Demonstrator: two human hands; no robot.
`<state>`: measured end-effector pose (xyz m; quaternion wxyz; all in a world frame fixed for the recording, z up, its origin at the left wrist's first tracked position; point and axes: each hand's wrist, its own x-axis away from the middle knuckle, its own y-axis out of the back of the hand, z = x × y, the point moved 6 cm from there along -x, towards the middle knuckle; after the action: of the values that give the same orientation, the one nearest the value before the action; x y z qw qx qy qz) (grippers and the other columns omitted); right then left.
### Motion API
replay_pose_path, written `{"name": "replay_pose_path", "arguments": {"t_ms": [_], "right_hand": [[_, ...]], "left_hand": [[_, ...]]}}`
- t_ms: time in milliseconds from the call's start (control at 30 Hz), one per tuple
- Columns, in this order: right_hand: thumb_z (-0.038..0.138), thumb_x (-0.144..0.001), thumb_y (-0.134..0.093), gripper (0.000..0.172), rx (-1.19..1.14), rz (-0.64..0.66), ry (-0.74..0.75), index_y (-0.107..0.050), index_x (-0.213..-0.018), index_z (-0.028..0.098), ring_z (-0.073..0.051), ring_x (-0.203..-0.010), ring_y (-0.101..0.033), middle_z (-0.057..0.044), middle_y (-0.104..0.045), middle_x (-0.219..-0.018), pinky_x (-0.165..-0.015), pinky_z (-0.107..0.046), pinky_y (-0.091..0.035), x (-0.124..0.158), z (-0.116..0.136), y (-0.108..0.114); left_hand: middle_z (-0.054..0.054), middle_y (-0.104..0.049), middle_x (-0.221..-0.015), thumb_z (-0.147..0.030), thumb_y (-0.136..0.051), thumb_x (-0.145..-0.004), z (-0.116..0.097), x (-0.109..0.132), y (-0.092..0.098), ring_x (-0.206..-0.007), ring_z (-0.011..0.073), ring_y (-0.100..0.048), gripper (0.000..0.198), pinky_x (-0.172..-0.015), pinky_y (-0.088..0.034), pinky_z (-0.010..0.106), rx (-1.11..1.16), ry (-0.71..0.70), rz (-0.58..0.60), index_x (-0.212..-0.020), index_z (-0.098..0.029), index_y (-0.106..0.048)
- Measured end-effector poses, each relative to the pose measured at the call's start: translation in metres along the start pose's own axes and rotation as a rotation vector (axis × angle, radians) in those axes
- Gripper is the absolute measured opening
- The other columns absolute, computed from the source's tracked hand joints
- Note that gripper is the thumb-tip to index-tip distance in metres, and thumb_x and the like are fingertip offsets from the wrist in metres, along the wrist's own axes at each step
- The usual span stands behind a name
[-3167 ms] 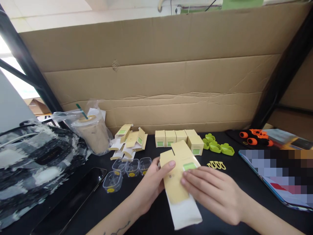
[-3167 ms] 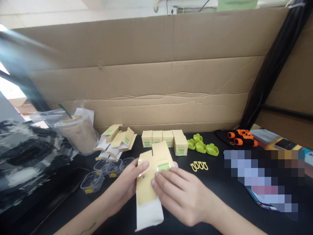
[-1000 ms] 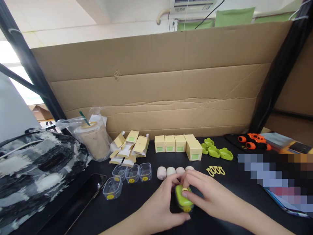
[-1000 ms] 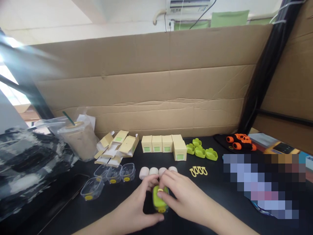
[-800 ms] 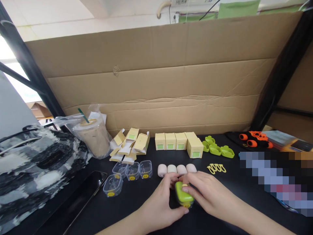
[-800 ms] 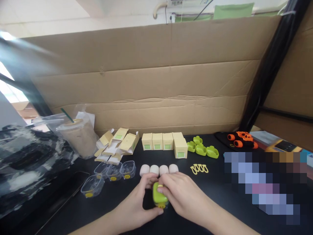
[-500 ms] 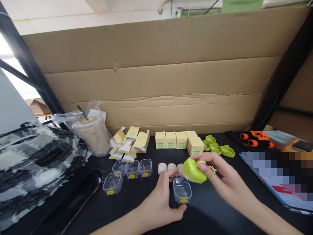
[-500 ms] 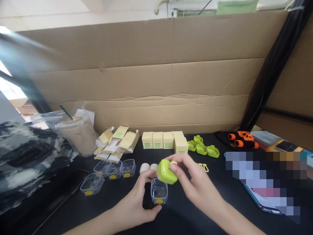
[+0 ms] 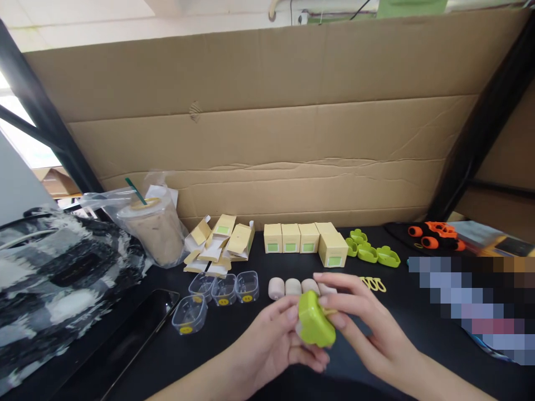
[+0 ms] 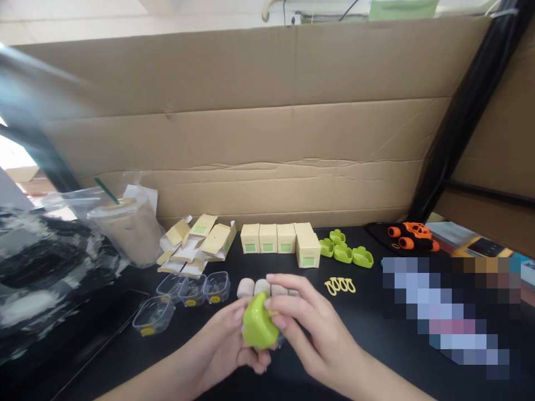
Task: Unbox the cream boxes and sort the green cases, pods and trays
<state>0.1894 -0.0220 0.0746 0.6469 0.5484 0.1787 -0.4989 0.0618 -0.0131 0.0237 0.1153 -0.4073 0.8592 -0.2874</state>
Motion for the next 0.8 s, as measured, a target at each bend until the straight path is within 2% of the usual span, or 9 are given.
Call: {"name": "replay_pose_path", "arguments": {"t_ms": [67, 167, 267, 367, 467, 567, 667, 800], "right_hand": [[0.023, -0.088, -0.055, 0.035, 0.167, 0.007, 0.012, -0.048, -0.122, 0.022, -0.024, -0.111, -0.057, -0.014, -0.055, -0.120, -0.086, -0.035, -0.053, -0.003, 0.000, 0.002], [0.030, -0.081, -0.065, 0.044, 0.276, 0.055, 0.015, -0.049, -0.120, 0.019, -0.024, -0.100, -0.063, -0.014, -0.059, -0.114, -0.079, -0.034, -0.057, -0.004, 0.002, -0.001], [0.024, -0.081, -0.061, 0.037, 0.258, 0.038, 0.018, -0.051, -0.116, 0.017, -0.021, -0.095, -0.066, -0.012, -0.064, -0.107, -0.078, -0.030, -0.057, -0.004, 0.008, -0.005], [0.019, -0.081, -0.057, 0.035, 0.298, -0.019, 0.079, -0.051, -0.115, 0.014, -0.021, -0.099, -0.066, -0.014, -0.066, -0.108, -0.082, -0.029, -0.057, -0.003, 0.017, -0.006], [0.016, -0.080, -0.057, 0.037, 0.339, -0.029, 0.133, -0.049, -0.116, 0.012, -0.022, -0.105, -0.064, -0.017, -0.066, -0.112, -0.084, -0.028, -0.056, -0.002, 0.020, -0.009], [0.014, -0.079, -0.058, 0.038, 0.325, -0.013, 0.134, -0.048, -0.116, 0.013, -0.023, -0.108, -0.063, -0.018, -0.064, -0.114, -0.083, -0.029, -0.056, -0.001, 0.018, -0.011], [0.011, -0.076, -0.055, 0.037, 0.291, -0.020, 0.114, -0.047, -0.112, 0.015, -0.022, -0.103, -0.066, -0.016, -0.066, -0.109, -0.078, -0.028, -0.058, -0.001, 0.016, -0.012], [0.009, -0.072, -0.051, 0.037, 0.227, -0.076, 0.045, -0.045, -0.108, 0.018, -0.021, -0.096, -0.068, -0.011, -0.067, -0.100, -0.071, -0.027, -0.059, -0.001, 0.013, -0.013]], "left_hand": [[0.006, -0.066, -0.089, -0.036, -0.068, -0.080, -0.009, 0.001, 0.004, -0.079, 0.0149, -0.067, 0.033, -0.074, -0.050, 0.028, -0.035, -0.091, -0.058, -0.101, -0.016, -0.053], [0.002, -0.062, -0.090, -0.038, -0.066, -0.082, -0.015, 0.002, 0.008, -0.082, 0.0123, -0.063, 0.029, -0.076, -0.048, 0.027, -0.166, -0.202, -0.097, -0.096, -0.019, -0.049], [0.000, -0.059, -0.092, -0.041, -0.062, -0.084, -0.016, 0.003, 0.008, -0.081, 0.0084, -0.057, 0.027, -0.074, -0.044, 0.022, -0.353, -0.302, -0.070, -0.093, -0.021, -0.046], [0.001, -0.057, -0.102, -0.038, -0.066, -0.081, -0.016, 0.006, 0.007, -0.089, 0.0103, -0.054, 0.033, -0.079, -0.042, 0.024, -0.502, -0.364, -0.040, -0.101, -0.024, -0.043], [-0.001, -0.053, -0.098, -0.029, -0.069, -0.079, -0.019, 0.009, 0.007, -0.089, 0.0109, -0.052, 0.033, -0.079, -0.041, 0.024, -0.613, -0.418, -0.089, -0.100, -0.025, -0.044], [-0.002, -0.051, -0.095, -0.027, -0.068, -0.079, -0.021, 0.010, 0.007, -0.088, 0.0112, -0.053, 0.030, -0.079, -0.042, 0.024, -0.656, -0.451, -0.136, -0.099, -0.026, -0.046], [-0.001, -0.052, -0.096, -0.027, -0.069, -0.077, -0.019, 0.010, 0.006, -0.089, 0.0133, -0.055, 0.031, -0.080, -0.043, 0.026, -0.698, -0.440, -0.158, -0.100, -0.025, -0.048], [0.001, -0.055, -0.099, -0.024, -0.069, -0.075, -0.019, 0.010, 0.009, -0.093, 0.0166, -0.055, 0.034, -0.085, -0.042, 0.030, -0.779, -0.422, -0.271, -0.102, -0.025, -0.049]]}}
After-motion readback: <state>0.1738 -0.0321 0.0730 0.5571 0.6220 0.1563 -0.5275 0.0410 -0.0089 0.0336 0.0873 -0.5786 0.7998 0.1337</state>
